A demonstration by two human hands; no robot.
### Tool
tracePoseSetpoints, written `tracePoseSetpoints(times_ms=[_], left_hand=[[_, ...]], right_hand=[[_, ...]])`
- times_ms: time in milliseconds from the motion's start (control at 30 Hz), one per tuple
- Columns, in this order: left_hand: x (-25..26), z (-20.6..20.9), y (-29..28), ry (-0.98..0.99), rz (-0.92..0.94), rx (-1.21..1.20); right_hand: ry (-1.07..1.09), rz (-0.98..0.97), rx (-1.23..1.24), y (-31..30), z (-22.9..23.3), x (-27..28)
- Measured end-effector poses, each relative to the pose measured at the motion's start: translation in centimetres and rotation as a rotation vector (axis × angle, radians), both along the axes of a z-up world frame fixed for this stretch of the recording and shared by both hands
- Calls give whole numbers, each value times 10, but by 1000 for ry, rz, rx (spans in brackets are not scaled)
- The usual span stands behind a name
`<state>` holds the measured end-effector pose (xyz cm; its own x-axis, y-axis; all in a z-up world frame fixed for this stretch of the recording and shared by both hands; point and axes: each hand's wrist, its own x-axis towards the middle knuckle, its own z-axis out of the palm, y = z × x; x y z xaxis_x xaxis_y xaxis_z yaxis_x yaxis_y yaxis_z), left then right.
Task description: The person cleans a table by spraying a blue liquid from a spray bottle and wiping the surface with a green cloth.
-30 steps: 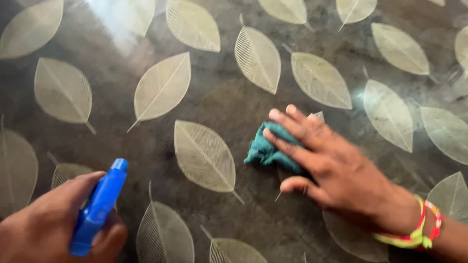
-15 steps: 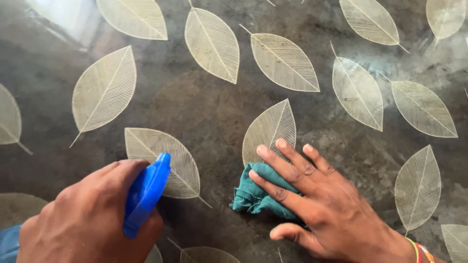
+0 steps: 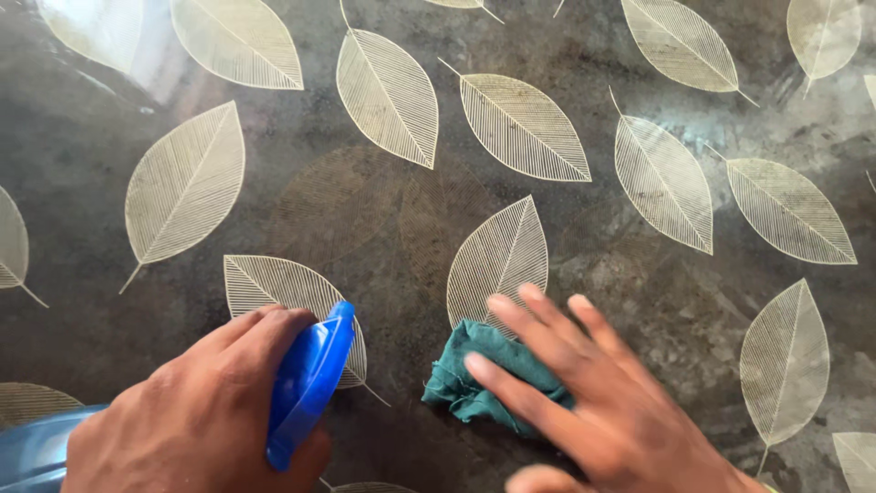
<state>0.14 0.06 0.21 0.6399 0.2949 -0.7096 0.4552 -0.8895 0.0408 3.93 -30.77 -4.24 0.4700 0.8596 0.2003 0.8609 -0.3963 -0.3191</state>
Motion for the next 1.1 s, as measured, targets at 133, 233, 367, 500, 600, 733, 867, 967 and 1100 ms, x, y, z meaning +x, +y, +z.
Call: tracePoseSetpoints(times_ms=[133, 233, 367, 500, 600, 733, 867, 967, 1100], left_hand=[[5, 12, -4, 19, 33, 13], [12, 25, -11, 95, 82, 58], [13, 18, -10, 138, 83, 53], [-32, -40, 36, -176, -44, -28], [-80, -144, 80, -580, -126, -180], [-71, -299, 146, -426, 662, -1050], [-58, -290, 205, -483, -288, -687], [-63, -239, 184, -508, -445, -648], [-59, -203, 174, -372, -318, -603]], right_hand=[[167, -120, -7, -7, -6, 0], [72, -161, -11, -3, -1, 5], [73, -239, -42, -8, 8, 6], [81, -251, -43, -2, 5, 3], [57, -172, -48, -4, -1, 7], [9, -139, -16, 10, -10, 34], [43, -219, 12, 18, -6, 25], [47, -203, -20, 7, -2, 19], [51, -269, -28, -8, 1, 23]])
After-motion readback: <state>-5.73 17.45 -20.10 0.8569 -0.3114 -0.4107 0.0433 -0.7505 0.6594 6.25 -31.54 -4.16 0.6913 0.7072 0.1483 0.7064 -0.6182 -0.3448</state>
